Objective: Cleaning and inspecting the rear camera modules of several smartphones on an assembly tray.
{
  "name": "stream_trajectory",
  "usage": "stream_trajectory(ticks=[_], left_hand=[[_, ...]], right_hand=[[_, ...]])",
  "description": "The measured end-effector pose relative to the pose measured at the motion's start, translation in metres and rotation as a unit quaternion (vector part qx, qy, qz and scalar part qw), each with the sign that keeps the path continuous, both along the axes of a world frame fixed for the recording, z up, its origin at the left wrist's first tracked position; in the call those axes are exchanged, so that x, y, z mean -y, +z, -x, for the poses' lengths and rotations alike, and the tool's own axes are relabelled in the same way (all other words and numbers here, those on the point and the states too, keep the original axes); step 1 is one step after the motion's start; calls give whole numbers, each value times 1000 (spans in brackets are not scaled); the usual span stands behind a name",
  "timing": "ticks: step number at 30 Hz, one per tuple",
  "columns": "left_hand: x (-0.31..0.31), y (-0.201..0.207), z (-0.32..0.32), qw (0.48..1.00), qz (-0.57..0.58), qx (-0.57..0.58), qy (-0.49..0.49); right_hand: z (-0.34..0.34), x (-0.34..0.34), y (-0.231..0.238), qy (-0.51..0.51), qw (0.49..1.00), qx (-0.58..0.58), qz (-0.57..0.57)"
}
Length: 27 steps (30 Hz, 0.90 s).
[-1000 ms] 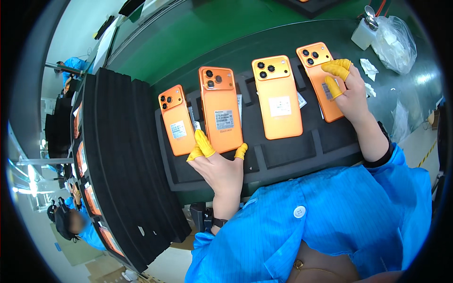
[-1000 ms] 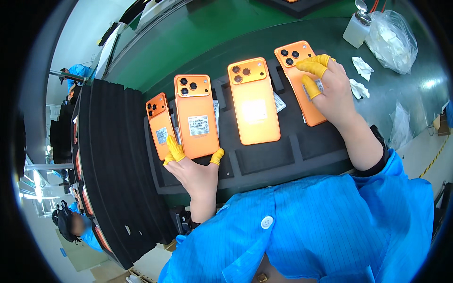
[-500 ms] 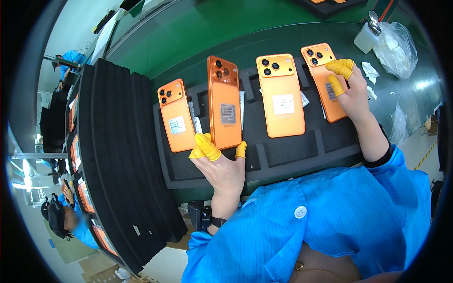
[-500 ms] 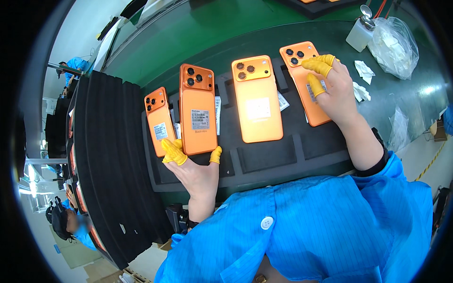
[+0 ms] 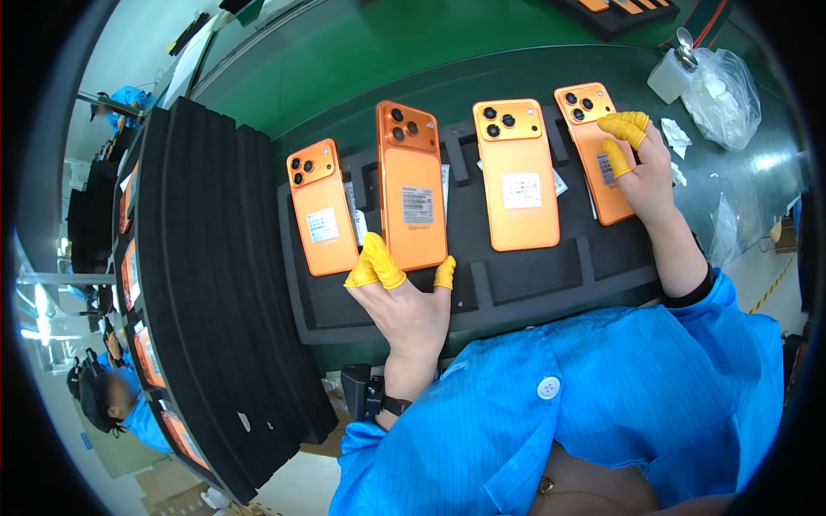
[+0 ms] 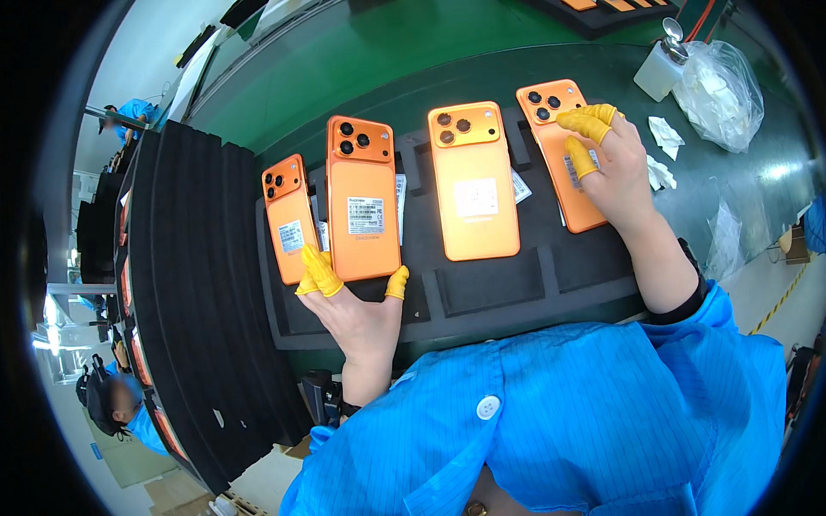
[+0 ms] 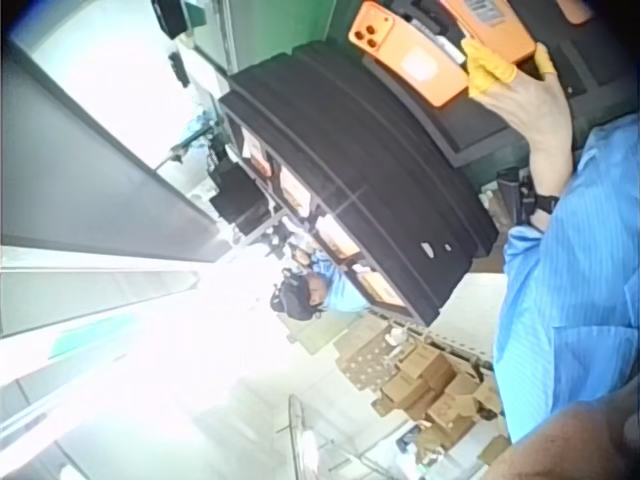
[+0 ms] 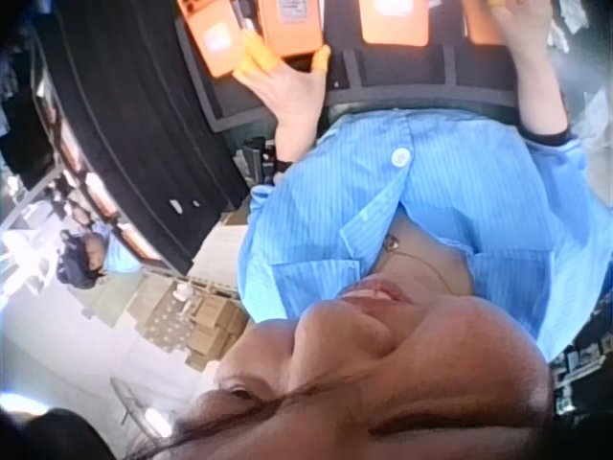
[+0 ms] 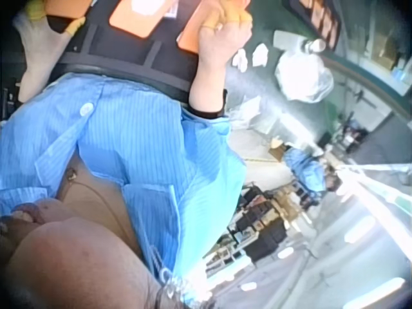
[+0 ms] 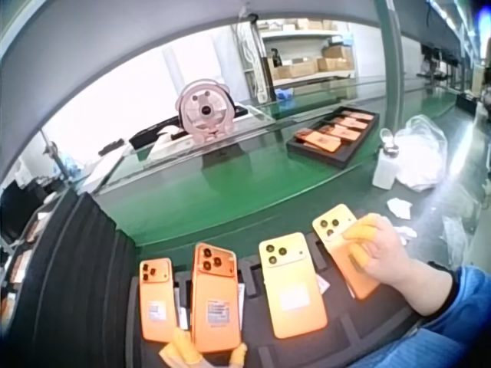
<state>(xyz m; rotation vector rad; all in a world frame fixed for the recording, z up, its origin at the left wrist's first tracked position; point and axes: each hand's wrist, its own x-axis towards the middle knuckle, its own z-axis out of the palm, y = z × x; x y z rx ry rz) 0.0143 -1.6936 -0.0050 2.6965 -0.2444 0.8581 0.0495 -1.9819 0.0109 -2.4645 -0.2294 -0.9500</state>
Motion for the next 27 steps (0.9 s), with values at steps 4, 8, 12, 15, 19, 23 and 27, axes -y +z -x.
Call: stream_trajectory(ticks=[4,8,12,15,19,23,27], left_hand=[[-3,0,-3,997,53,31,-40],[-4,2,-4,987,144,38,-51],[-3,8,-7,980,189,42,-36],[-6,15,-12,988,139,71,-23],[-4,25,-14,987,153,42,-8],[-1,35,-18,990,136,39,14],[0,39,-22,991,115,65,31]], right_hand=[[-1,1,0,-5,1000,-5,-2],[-1,0,-1,-4,1000,-5,-5],[-1,2,-2,-6,1000,-1,-6],[-2,2,-2,-3,1000,-1,-7],[-3,5,-4,0,1000,-3,-9],[-4,6,-6,4,1000,-5,-13],[-4,4,-4,12,1000,-7,-17]])
